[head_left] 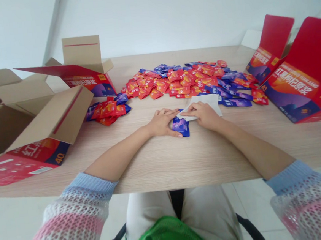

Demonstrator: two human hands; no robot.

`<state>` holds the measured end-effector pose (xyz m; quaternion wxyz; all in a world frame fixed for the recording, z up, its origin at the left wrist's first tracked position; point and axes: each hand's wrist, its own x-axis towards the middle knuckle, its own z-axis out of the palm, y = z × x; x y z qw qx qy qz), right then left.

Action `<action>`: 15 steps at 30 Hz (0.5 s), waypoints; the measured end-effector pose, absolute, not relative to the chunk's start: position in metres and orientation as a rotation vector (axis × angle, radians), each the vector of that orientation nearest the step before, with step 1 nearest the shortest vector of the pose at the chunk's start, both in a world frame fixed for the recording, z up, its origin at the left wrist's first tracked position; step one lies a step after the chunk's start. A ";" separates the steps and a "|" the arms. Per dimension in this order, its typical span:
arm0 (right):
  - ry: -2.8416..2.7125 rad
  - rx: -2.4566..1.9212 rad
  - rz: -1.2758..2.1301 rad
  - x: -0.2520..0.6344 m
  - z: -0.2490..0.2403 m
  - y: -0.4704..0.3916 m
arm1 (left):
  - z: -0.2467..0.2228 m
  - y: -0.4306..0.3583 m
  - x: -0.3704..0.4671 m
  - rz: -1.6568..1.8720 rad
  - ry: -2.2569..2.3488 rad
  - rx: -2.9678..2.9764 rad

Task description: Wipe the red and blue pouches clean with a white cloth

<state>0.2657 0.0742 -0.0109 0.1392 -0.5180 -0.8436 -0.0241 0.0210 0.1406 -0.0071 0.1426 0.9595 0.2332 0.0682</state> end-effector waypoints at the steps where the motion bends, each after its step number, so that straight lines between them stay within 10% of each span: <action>1: -2.445 -1.479 -0.066 0.264 -0.010 0.073 | -0.007 0.140 0.021 0.195 0.681 2.764; 15: -2.542 -1.106 0.056 0.242 -0.006 0.064 | -0.007 0.148 0.021 0.180 0.620 2.738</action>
